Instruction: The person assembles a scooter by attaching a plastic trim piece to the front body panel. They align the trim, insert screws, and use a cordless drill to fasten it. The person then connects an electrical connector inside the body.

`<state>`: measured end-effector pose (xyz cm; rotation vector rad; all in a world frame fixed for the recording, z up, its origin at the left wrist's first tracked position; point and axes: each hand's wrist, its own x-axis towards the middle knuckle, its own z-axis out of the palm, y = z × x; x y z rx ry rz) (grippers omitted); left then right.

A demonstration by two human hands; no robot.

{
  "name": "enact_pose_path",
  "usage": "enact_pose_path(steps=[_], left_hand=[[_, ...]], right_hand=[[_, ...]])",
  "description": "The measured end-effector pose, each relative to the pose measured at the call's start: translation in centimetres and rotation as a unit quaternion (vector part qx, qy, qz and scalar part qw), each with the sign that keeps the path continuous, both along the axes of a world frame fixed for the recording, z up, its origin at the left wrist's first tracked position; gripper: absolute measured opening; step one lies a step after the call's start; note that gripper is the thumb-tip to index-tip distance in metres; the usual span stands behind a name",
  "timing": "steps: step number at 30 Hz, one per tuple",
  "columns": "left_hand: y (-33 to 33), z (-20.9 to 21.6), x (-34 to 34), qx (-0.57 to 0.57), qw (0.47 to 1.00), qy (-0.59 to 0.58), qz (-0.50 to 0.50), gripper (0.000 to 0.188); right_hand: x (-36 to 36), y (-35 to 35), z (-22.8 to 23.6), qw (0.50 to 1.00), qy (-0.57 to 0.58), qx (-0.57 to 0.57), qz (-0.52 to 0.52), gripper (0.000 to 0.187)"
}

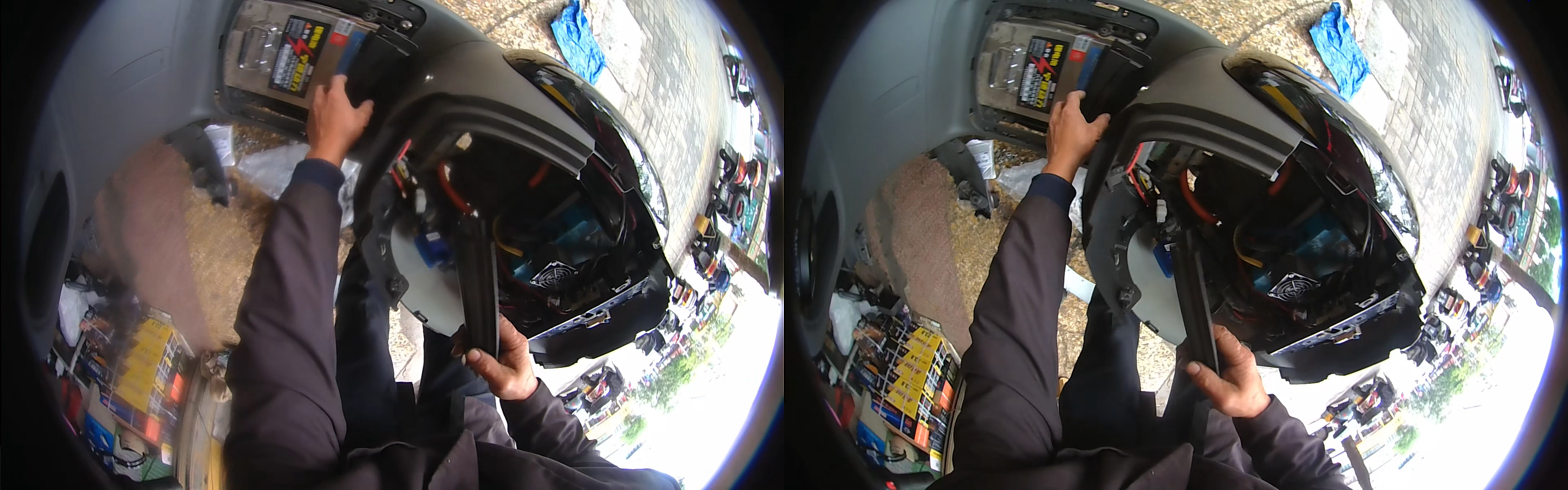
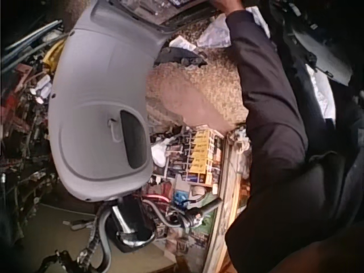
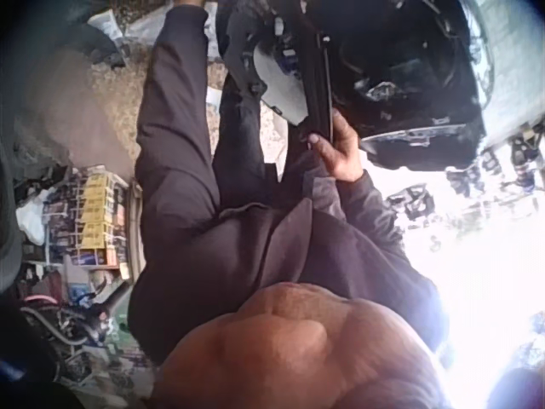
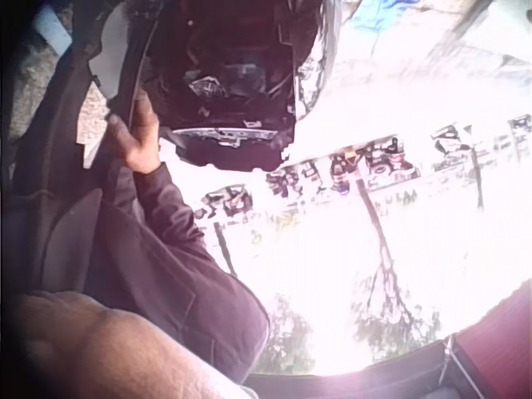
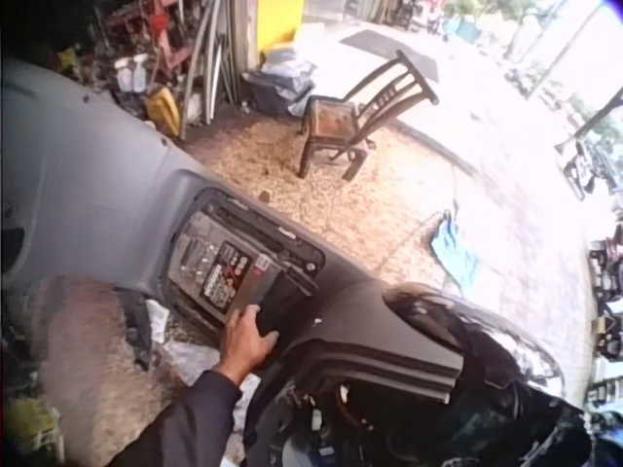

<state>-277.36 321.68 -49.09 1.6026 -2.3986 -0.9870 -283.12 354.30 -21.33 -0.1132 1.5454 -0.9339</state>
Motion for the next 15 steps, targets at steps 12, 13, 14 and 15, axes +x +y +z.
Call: enact_pose_path(steps=[12,13,14,15], left_hand=[[-0.1,7.8,6.5,0.021,0.992,0.043,0.12,0.029],[1.0,10.6,8.1,0.097,0.98,0.096,0.142,0.034],[3.0,13.4,9.3,0.148,0.957,0.163,0.189,0.039],[4.8,16.2,10.4,0.18,0.942,0.191,0.211,0.047]], right_hand=[[-1.2,0.0,-0.1,0.904,-0.335,-0.044,-0.263,0.047],[-1.2,0.0,0.1,0.904,-0.339,-0.045,-0.257,0.047],[-1.1,0.1,0.4,0.902,-0.345,-0.049,-0.255,0.046],[-1.1,0.2,0.7,0.903,-0.344,-0.047,-0.254,0.045]])
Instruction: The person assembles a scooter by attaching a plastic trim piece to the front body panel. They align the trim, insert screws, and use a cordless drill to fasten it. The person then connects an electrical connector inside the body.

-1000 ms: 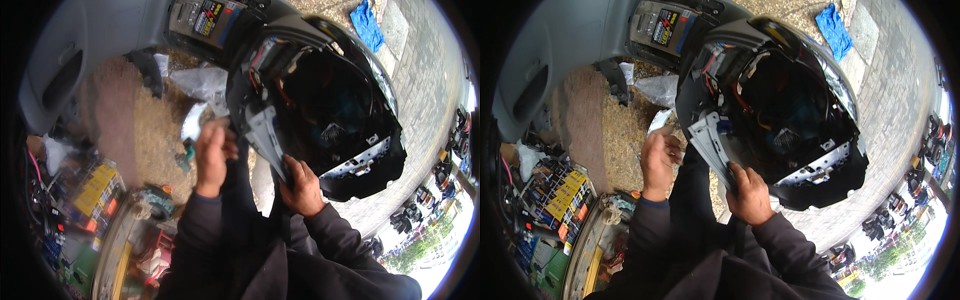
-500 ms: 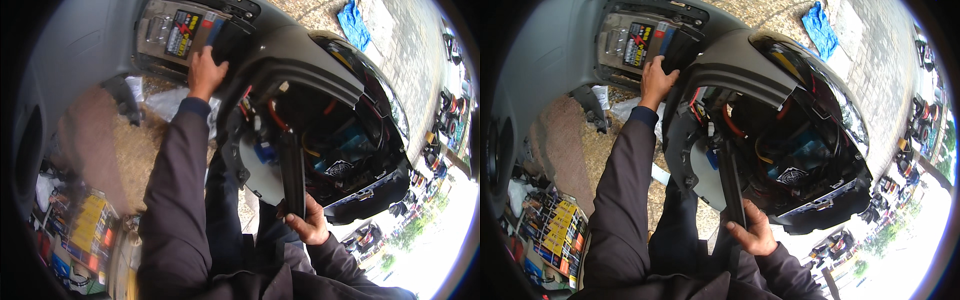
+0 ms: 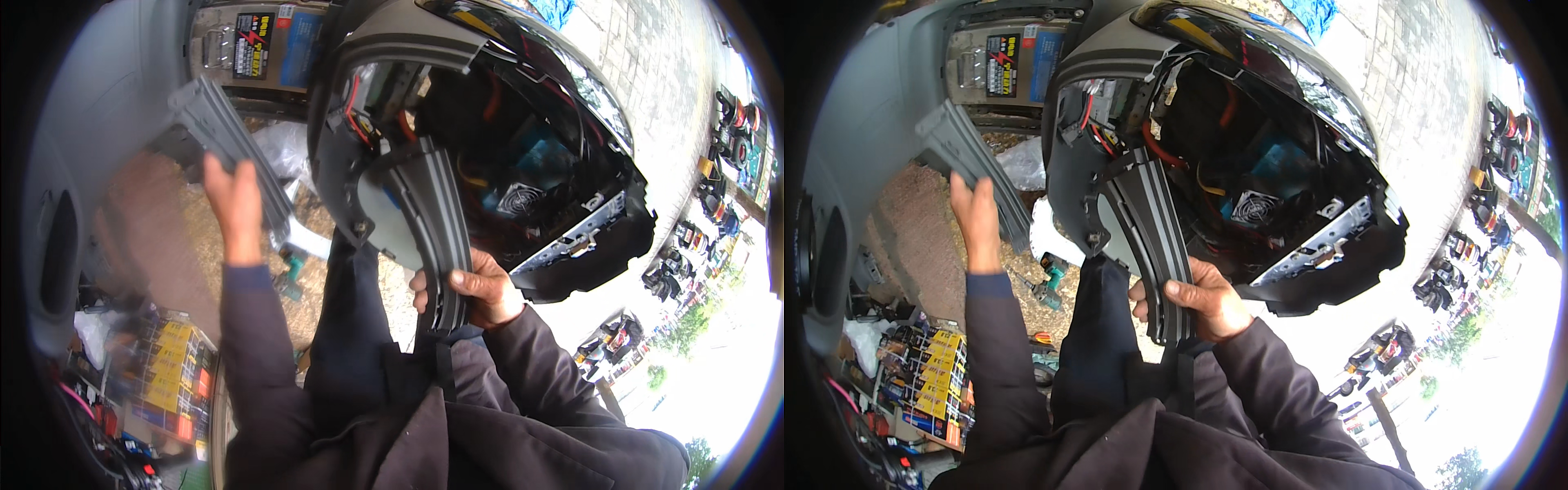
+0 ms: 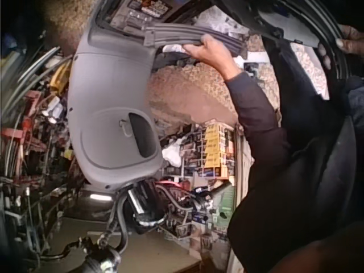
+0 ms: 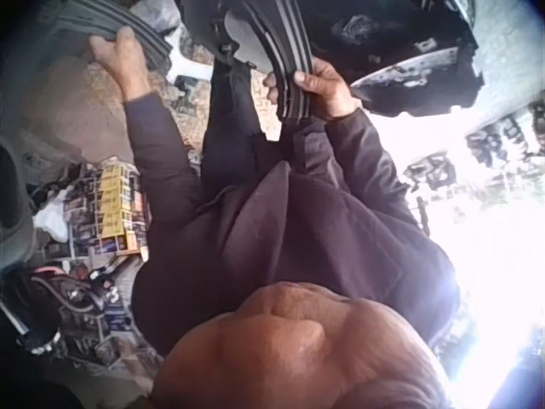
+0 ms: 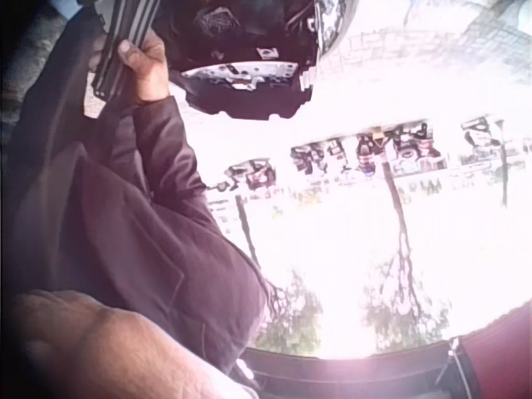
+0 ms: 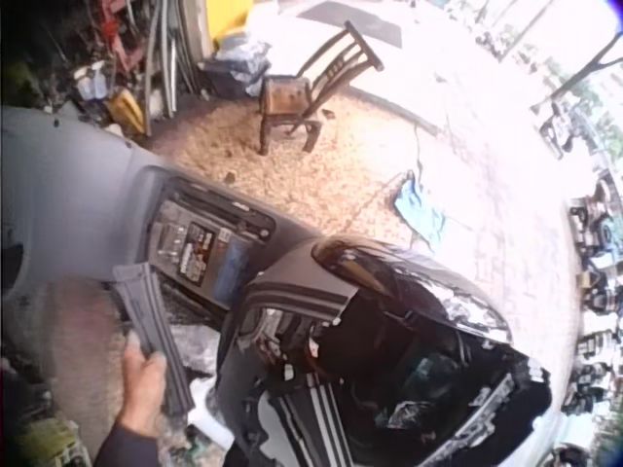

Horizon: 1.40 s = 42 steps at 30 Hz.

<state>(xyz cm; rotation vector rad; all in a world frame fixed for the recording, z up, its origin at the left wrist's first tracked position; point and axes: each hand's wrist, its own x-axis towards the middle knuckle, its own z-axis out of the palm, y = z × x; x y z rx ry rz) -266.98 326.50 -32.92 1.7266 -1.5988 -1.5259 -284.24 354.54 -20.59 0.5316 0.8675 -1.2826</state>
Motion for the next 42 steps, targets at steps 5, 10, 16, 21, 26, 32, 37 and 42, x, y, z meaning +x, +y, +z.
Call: enact_pose_path(steps=[5,10,16,21,26,32,37,42], left_hand=[[11.0,9.0,1.0,0.135,0.975,0.16,0.081,0.049],[16.9,10.9,-0.9,0.298,0.9,0.226,0.224,0.057],[19.2,10.5,-2.1,0.314,0.896,0.241,0.2,0.059],[20.7,11.7,-3.1,0.343,0.893,0.229,0.18,0.056],[21.5,13.1,-4.1,0.226,0.956,0.167,0.085,0.041],[21.3,16.9,-4.5,0.04,0.991,0.128,0.013,0.046],[21.4,21.9,-4.4,-0.007,0.993,0.117,-0.025,0.04],[21.8,25.4,-4.6,-0.042,0.983,0.178,-0.014,0.03]], right_hand=[[-0.3,1.2,1.5,0.998,0.032,-0.001,0.044,0.039],[-1.5,2.9,2.3,0.973,0.164,-0.005,0.164,0.034],[-2.6,4.3,2.6,0.941,0.24,-0.029,0.235,0.036],[-2.1,4.2,3.3,0.92,0.281,-0.04,0.271,0.036],[-1.5,4.4,5.7,0.946,0.232,-0.053,0.221,0.045],[-2.7,6.2,9.8,0.966,0.212,-0.037,0.144,0.051],[-3.4,7.9,13.6,0.974,0.188,-0.073,0.1,0.052],[-4.6,9.1,18.1,0.974,0.179,-0.114,0.084,0.052]])
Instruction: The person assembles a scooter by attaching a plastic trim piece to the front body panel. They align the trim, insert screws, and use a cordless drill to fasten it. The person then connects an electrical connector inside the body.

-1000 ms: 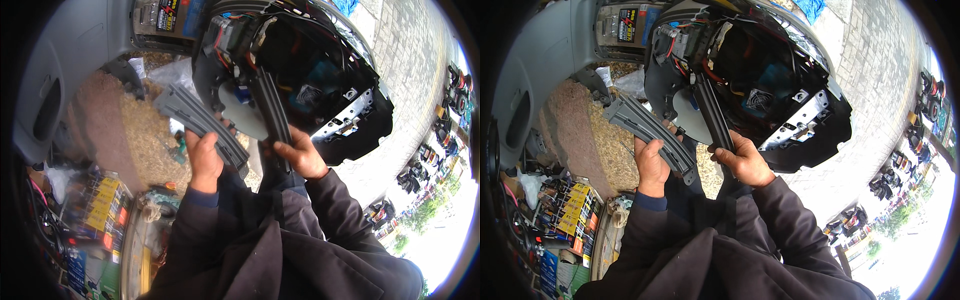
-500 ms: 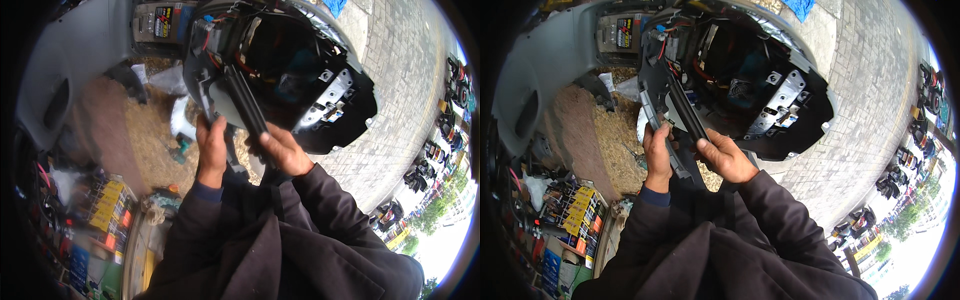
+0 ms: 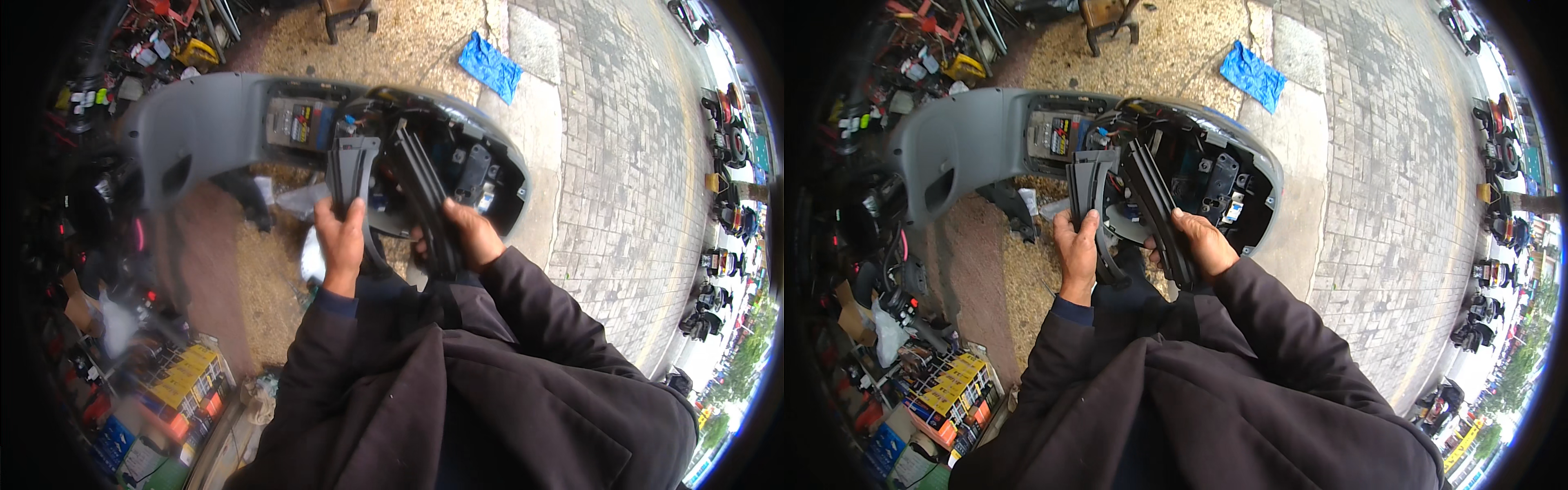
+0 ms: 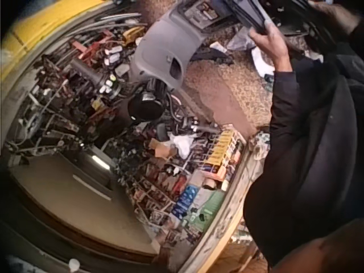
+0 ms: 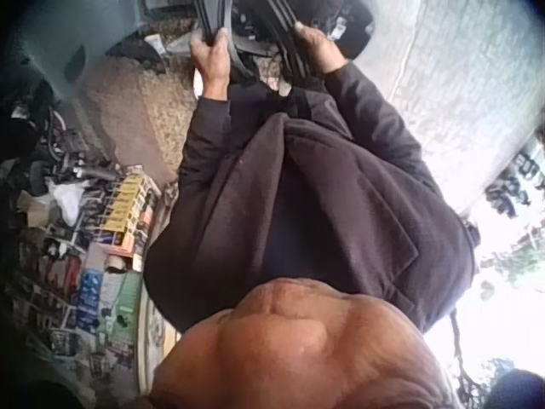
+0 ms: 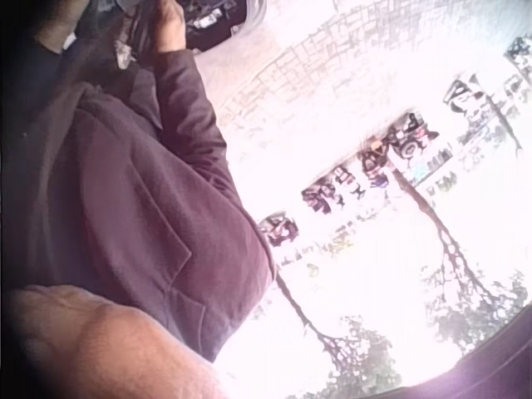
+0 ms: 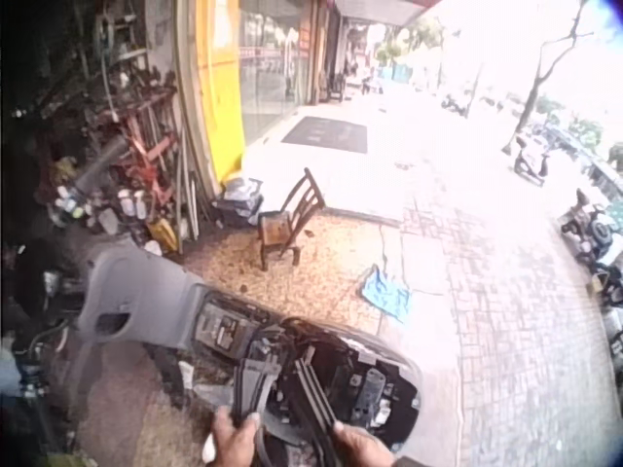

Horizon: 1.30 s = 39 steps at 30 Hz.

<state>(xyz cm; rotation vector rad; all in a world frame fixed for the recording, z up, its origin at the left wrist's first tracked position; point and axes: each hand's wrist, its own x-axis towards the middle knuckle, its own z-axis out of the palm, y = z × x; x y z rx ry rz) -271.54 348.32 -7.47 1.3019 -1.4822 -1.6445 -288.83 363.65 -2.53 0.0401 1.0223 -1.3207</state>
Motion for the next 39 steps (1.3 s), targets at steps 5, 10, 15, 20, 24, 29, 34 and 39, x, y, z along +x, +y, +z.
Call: enact_pose_path(steps=[5,10,15,20,24,29,34,39], left_hand=[[0.1,3.5,-0.5,0.077,0.989,0.122,0.038,0.029],[0.7,7.1,-1.3,0.116,0.979,0.164,0.039,0.022],[1.6,9.8,-1.9,0.097,0.979,0.177,0.033,0.021],[2.1,11.8,-2.0,0.118,0.969,0.213,0.046,0.02],[2.1,12.5,-2.1,0.106,0.962,0.248,0.034,0.016],[2.0,12.5,-2.3,0.079,0.969,0.228,0.049,0.018],[2.4,12.9,-1.9,0.103,0.963,0.239,0.064,0.013],[2.7,13.8,-1.8,0.112,0.961,0.252,0.038,0.013]], right_hand=[[-1.3,0.1,3.2,0.998,-0.031,-0.056,-0.007,0.048],[-2.1,0.2,4.7,0.989,-0.08,-0.124,-0.01,0.046],[-2.2,0.6,5.5,0.98,-0.138,-0.138,-0.025,0.046],[-2.2,0.4,5.8,0.978,-0.109,-0.177,-0.024,0.048],[-2.7,0.7,6.3,0.981,-0.084,-0.176,-0.026,0.046],[-2.7,1.0,6.7,0.975,-0.085,-0.204,-0.037,0.042],[-2.6,1.4,7.1,0.988,-0.049,-0.129,-0.067,0.038],[-2.6,1.4,7.7,0.988,-0.053,-0.126,-0.066,0.037]])
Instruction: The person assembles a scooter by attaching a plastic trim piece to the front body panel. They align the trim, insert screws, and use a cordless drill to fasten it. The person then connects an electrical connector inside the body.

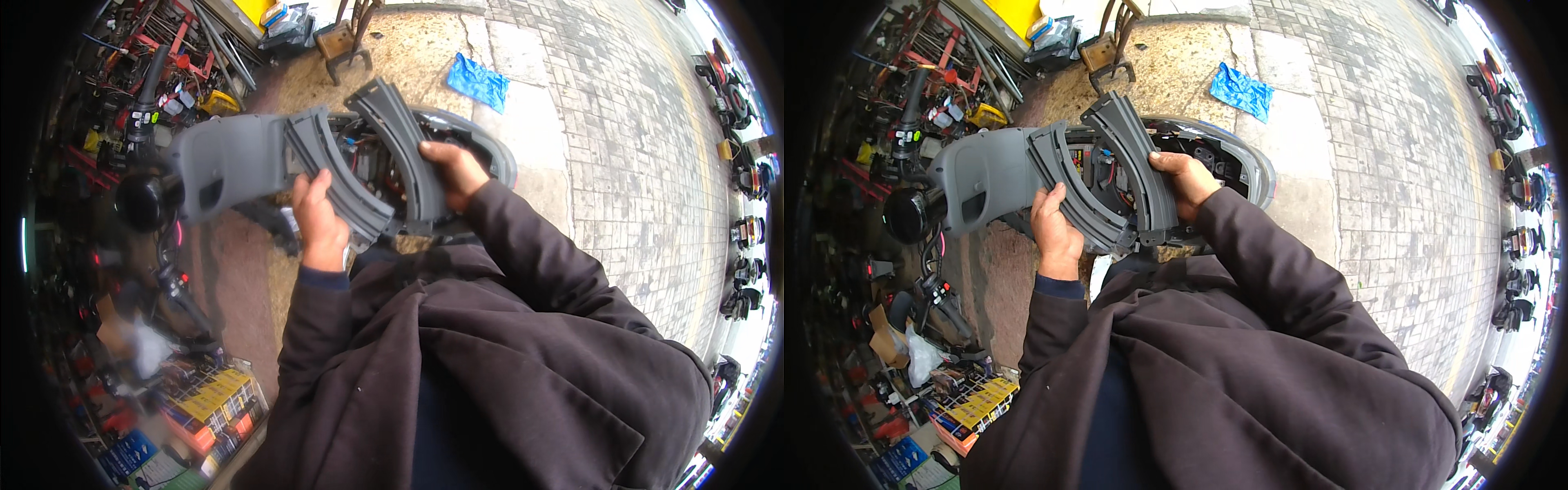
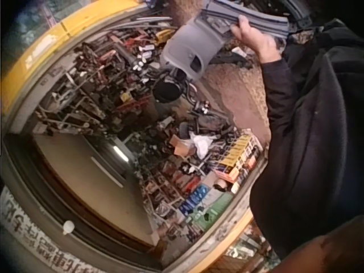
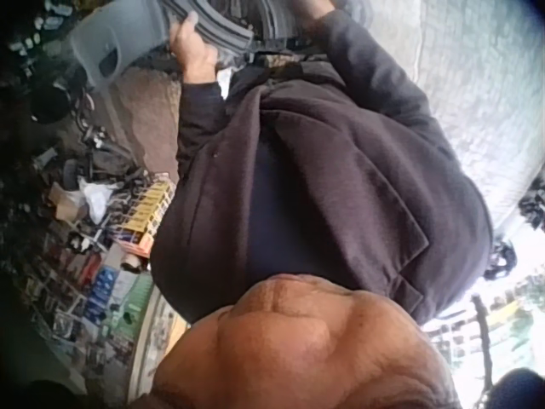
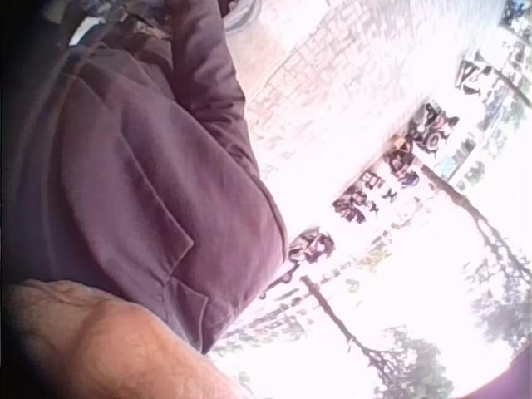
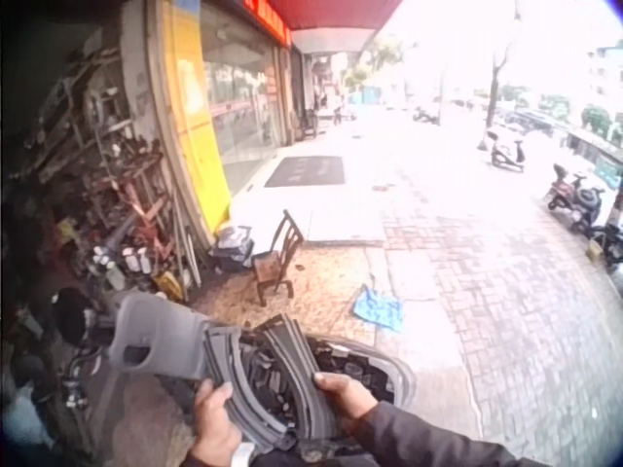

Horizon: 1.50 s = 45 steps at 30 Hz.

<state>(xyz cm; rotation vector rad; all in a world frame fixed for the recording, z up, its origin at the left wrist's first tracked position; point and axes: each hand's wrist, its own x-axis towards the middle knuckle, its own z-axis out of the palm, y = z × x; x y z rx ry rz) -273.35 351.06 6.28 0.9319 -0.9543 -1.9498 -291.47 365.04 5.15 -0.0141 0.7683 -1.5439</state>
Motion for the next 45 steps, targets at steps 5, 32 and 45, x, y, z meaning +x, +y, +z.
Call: enact_pose_path(steps=[5,32,45], left_hand=[[0.6,0.9,0.1,-0.005,1.0,0.007,-0.013,0.014],[-4.9,-0.1,1.2,-0.141,0.937,-0.178,-0.265,0.021],[-10.6,-5.3,-0.1,-0.227,0.789,-0.316,-0.475,0.017]], right_hand=[[0.1,-0.3,0.4,1.0,0.005,-0.014,0.002,0.038],[-1.3,0.0,-2.1,0.999,0.004,0.033,-0.043,0.035],[-0.7,1.0,-5.5,0.98,0.095,0.156,-0.075,0.025]])
